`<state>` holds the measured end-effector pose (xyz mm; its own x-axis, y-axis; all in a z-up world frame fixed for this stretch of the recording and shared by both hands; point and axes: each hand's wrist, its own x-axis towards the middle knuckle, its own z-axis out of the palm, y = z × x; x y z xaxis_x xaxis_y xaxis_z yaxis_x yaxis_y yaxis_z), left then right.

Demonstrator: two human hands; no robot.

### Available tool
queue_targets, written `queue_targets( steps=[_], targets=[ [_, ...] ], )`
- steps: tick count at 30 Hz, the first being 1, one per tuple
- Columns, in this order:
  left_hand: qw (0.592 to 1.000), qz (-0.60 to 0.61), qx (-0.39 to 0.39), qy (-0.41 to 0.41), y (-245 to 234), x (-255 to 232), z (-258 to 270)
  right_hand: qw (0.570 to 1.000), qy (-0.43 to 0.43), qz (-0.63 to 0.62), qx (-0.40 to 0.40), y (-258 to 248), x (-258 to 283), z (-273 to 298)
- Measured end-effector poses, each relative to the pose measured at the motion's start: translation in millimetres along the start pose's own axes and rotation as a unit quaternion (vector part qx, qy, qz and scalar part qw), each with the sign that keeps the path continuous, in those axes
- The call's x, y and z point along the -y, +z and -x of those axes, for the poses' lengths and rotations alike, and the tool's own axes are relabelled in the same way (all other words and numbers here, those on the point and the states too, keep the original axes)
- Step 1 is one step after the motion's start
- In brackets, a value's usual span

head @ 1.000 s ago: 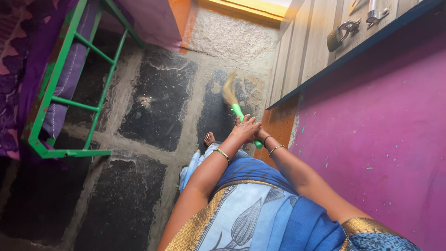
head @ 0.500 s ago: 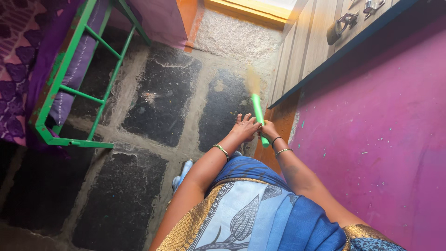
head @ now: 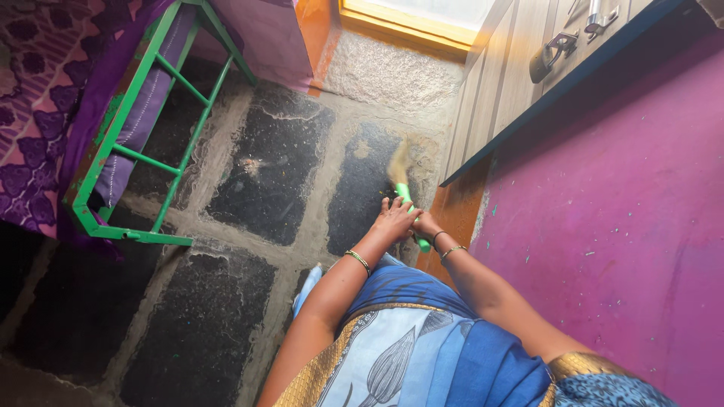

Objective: The person sweeps a dark tiled floor with a broom, moving dust and debris across the surface and into corners while standing in an entryway.

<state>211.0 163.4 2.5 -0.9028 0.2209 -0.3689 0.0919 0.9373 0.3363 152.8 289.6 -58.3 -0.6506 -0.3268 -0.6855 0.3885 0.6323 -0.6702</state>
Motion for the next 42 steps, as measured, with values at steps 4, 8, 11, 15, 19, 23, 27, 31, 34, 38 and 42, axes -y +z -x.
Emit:
queue_targets(
  steps=[4,8,11,15,19,23,27,31,34,38,42],
  targets=[
    [1.0,0.011,-0.021,-0.01,2,0,-4,0.992,-0.105,0.054,0.044,2,8,-9],
    [1.0,0.01,-0.003,-0.02,-12,-11,-5,0.989,-0.14,0.028,0.038,-7,11,-14],
    [1.0,-0.004,0.0,-0.006,-17,-10,-14,0.976,-0.216,0.037,-0.013,-17,9,-16],
    [1.0,0.003,-0.002,0.002,-18,-9,-32,0.995,-0.057,-0.056,-0.059,-40,7,-14],
    [0.999,-0.018,-0.014,0.03,-27,-4,-42,0.988,-0.031,-0.145,-0.044,-55,15,-20],
    [0.999,-0.033,-0.011,0.01,-37,13,-46,0.992,0.016,-0.101,-0.08,-54,24,-29],
    [0.999,-0.034,-0.03,0.001,-36,12,-56,0.996,0.031,-0.06,-0.066,-43,26,-41],
    [0.999,-0.038,0.005,-0.003,-43,2,-62,0.997,0.001,-0.072,-0.032,-42,22,-48],
    [1.0,-0.013,-0.006,0.018,-39,-11,-67,0.997,-0.06,-0.046,0.0,-43,11,-51],
    [1.0,-0.022,-0.01,0.012,-34,-11,-64,0.987,-0.16,0.009,0.029,-33,3,-59],
    [1.0,-0.014,-0.003,0.006,-36,-7,-56,0.981,-0.193,0.004,0.001,-35,9,-61]
  ],
)
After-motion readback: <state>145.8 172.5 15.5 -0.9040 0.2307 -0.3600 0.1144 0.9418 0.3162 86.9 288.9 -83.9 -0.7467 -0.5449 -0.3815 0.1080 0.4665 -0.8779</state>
